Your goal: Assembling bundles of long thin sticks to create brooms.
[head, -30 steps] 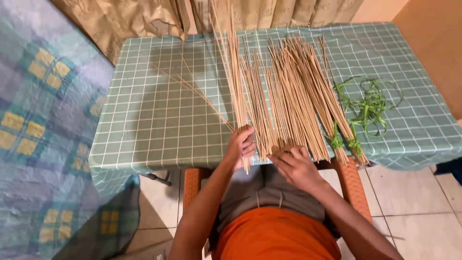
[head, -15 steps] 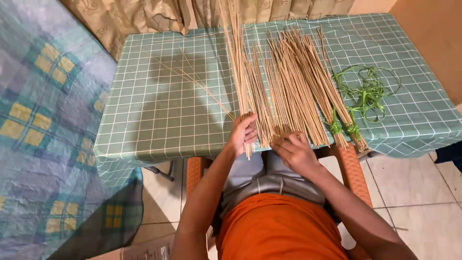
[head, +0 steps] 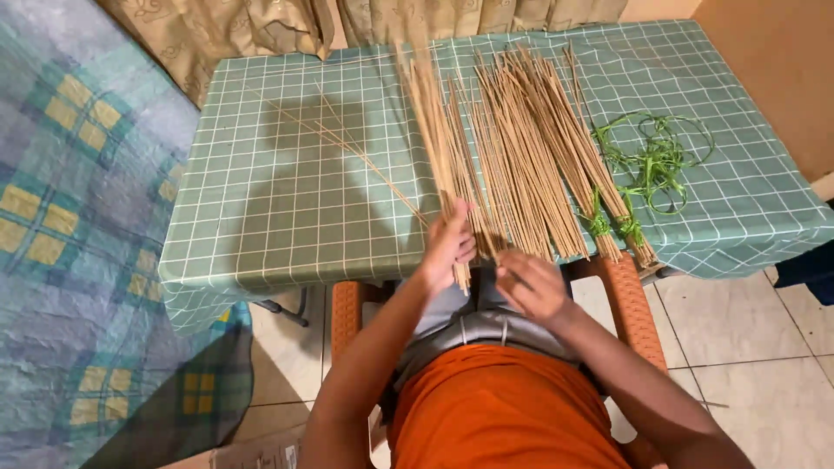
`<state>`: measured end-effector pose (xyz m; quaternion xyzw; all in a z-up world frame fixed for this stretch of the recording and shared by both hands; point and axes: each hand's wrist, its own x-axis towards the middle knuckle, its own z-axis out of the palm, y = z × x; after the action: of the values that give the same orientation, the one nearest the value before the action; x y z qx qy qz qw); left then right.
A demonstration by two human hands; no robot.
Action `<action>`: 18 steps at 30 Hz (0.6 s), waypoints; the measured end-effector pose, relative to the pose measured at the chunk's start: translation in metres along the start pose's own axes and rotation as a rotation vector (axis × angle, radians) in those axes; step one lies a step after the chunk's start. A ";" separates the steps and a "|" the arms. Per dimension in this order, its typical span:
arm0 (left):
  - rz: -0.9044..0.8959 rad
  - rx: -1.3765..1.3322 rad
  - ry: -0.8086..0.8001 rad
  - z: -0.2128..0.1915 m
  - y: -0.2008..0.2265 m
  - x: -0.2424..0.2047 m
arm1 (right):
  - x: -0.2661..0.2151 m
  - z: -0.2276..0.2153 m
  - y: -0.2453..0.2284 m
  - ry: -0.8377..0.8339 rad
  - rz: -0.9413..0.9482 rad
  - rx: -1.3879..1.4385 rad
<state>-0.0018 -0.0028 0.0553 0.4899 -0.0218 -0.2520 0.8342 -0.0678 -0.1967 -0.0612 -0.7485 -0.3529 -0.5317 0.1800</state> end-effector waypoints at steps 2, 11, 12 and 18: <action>-0.034 0.062 0.021 0.000 -0.003 -0.002 | -0.006 0.009 -0.012 -0.001 0.016 0.039; 0.010 0.025 0.040 -0.003 -0.027 0.013 | 0.072 -0.006 -0.045 -0.108 0.021 0.139; 0.021 0.012 0.016 -0.005 -0.027 0.013 | 0.082 -0.010 -0.046 -0.141 0.029 0.142; -0.028 -0.117 -0.068 -0.001 -0.015 0.006 | 0.076 -0.012 -0.044 -0.138 0.132 0.135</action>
<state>-0.0024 -0.0107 0.0416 0.4316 -0.0283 -0.2811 0.8567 -0.0935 -0.1491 0.0089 -0.7911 -0.3495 -0.4409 0.2399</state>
